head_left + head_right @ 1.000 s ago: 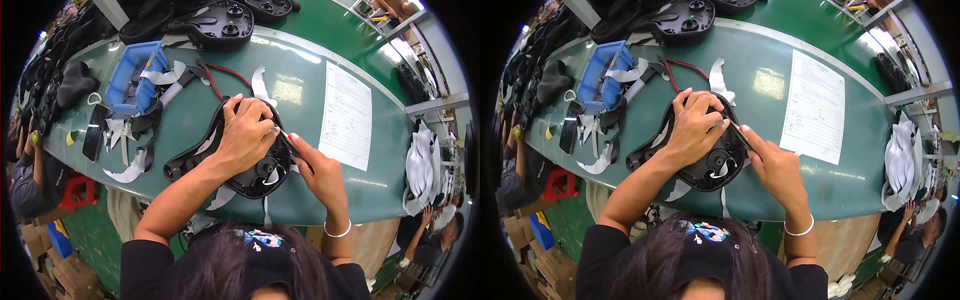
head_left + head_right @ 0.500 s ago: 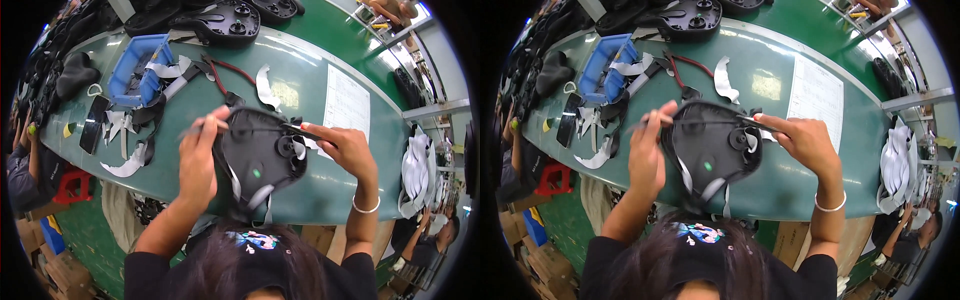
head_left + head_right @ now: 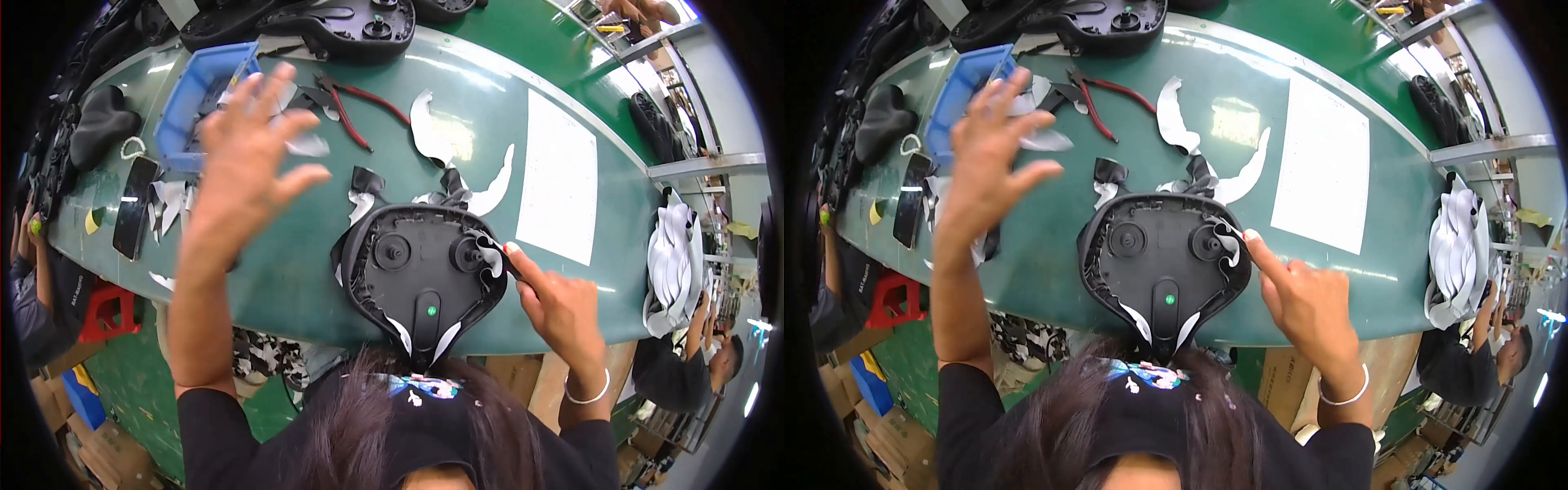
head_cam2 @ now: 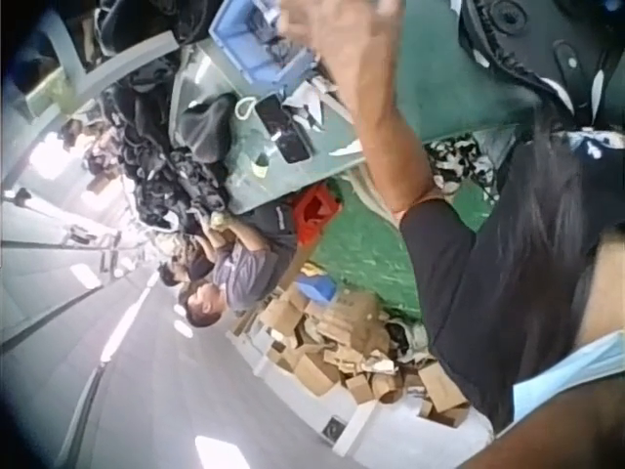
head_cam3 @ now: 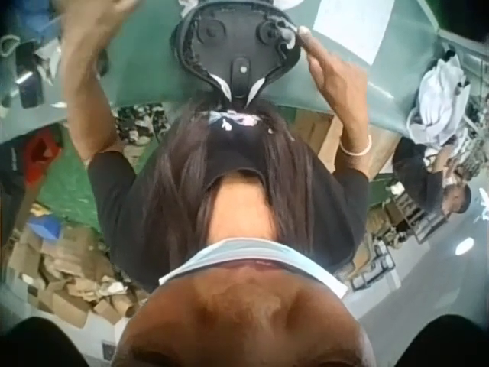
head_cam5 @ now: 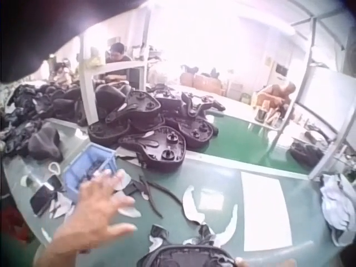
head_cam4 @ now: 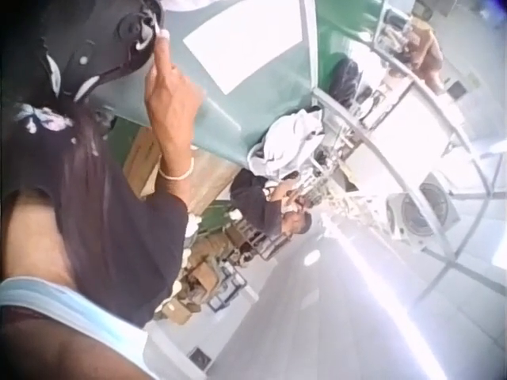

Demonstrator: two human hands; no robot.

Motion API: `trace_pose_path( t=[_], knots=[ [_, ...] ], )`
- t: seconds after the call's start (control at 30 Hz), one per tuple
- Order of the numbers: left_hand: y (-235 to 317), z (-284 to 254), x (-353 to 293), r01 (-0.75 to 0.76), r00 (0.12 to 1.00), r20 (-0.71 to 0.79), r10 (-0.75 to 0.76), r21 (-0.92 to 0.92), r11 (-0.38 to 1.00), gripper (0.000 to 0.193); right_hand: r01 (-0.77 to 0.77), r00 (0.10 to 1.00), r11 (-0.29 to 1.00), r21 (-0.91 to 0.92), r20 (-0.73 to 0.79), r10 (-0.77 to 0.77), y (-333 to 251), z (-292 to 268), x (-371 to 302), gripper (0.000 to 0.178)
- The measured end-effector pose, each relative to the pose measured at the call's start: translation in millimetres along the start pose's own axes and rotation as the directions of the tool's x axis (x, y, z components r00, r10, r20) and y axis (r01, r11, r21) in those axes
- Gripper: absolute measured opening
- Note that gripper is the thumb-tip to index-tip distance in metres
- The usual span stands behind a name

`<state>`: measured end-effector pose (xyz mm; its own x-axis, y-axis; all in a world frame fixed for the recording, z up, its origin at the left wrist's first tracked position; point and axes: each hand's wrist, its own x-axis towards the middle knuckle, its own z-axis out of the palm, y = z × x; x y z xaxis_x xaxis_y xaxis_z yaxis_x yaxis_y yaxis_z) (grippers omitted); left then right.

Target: Trimming excess material from the underside of bicycle seats using a utility knife.

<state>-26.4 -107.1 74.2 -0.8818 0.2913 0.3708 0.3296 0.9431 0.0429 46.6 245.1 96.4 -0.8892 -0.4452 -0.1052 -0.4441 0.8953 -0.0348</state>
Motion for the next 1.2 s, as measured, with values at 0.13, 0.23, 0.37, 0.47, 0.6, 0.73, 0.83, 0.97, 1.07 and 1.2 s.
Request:
trace_pose_path(
  t=[0.13, 0.23, 0.37, 0.47, 0.6, 0.73, 0.83, 0.97, 1.07, 1.2],
  knots=[
    [24, 15, -30, 0.402, 0.734, 0.677, 0.045, -0.488, 0.774, 0.043, -0.002, 0.999, 0.977, 0.214, 0.035, -0.006, 24, 7, 9, 0.053],
    [69, 51, -96, 0.716, 0.655, 0.754, 0.042, -0.638, 0.284, 0.067, 0.040, 0.999, 0.946, 0.322, 0.009, -0.046, 35, 9, 23, 0.052],
    [105, 43, -79, 0.525, 0.740, 0.529, -0.415, -0.840, -0.135, 0.079, 0.098, 0.995, 0.939, 0.328, -0.018, -0.098, 33, 9, 58, 0.053],
    [96, 51, -52, 0.405, 0.806, 0.375, -0.459, -0.914, -0.035, 0.071, 0.062, 0.992, 0.944, 0.324, -0.128, -0.022, 30, 52, 51, 0.052],
    [118, 46, -60, 0.371, 0.789, 0.320, -0.525, -0.929, -0.008, 0.070, -0.089, 0.984, 0.921, 0.379, -0.111, 0.140, -4, 84, 2, 0.056],
    [151, 41, -73, 0.459, 0.773, 0.437, -0.461, -0.886, -0.070, 0.068, -0.178, 0.965, 0.824, 0.538, -0.068, 0.253, -32, 94, -30, 0.063],
    [180, 46, -94, 0.378, 0.836, 0.259, -0.484, -0.911, 0.165, 0.063, -0.253, 0.943, 0.674, 0.694, 0.020, 0.334, -47, 85, -45, 0.057],
    [193, 39, -95, 0.315, 0.834, 0.194, -0.516, -0.936, 0.158, 0.066, -0.061, 0.953, 0.507, 0.860, -0.100, 0.286, -45, 93, -71, 0.052],
    [173, 31, -95, 0.522, 0.742, 0.416, -0.526, -0.851, 0.063, 0.065, -0.158, 0.874, 0.067, 0.985, 0.107, 0.474, -24, 85, -49, 0.058],
    [166, 25, -88, 0.442, 0.821, 0.307, -0.481, -0.875, 0.197, 0.061, 0.191, 0.836, 0.592, 0.783, -0.446, 0.320, -7, 83, 31, 0.064]
  ],
)
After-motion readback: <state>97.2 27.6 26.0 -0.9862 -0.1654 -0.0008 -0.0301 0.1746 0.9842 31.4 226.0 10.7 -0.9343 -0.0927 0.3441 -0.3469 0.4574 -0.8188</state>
